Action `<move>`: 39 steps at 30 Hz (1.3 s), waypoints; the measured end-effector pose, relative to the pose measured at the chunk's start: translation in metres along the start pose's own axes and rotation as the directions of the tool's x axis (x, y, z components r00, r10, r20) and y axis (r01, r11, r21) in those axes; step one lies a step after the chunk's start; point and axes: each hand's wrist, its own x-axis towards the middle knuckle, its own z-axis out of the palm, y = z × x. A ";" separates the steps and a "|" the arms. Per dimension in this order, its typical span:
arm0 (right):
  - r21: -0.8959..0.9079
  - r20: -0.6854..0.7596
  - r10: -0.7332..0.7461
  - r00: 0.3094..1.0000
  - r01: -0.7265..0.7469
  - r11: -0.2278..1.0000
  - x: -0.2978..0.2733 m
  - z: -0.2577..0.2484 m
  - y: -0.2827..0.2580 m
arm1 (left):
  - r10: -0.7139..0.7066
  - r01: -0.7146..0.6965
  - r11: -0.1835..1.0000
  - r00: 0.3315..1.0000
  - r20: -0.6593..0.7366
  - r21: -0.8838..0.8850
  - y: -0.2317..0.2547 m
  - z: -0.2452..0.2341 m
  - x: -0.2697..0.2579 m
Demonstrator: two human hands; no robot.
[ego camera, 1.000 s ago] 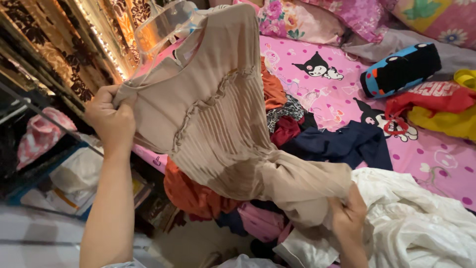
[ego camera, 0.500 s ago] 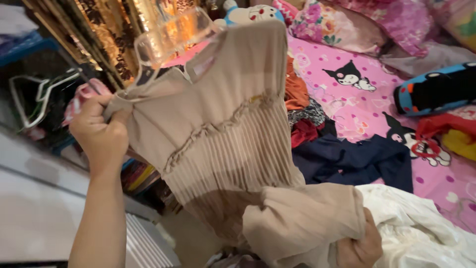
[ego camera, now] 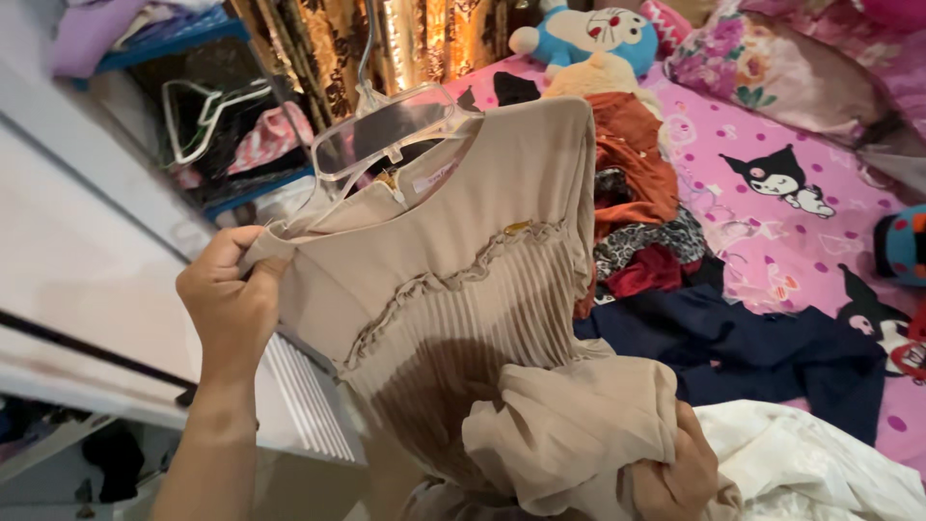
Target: The person picks up a checkered dress from a pile on the bed, places it on a hanger, and hangs it in a wardrobe. They repeat this process with a pink dress and a beige pleated top, organizing the items by hanging them in the closet.
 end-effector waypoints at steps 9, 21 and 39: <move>0.063 0.032 0.005 0.999 -0.007 0.998 -0.003 0.011 0.007 | 0.066 -0.063 0.997 0.994 -0.088 0.039 -0.011 -0.036 -0.008; 0.244 0.535 -0.071 0.842 -0.074 0.967 -0.055 0.131 0.005 | 0.206 -0.146 0.959 0.948 -0.242 0.244 0.034 -0.125 0.006; 0.407 0.842 -0.123 0.526 -0.467 0.785 -0.123 0.252 -0.051 | 0.270 -0.055 0.854 0.897 -0.350 0.518 0.063 -0.276 -0.089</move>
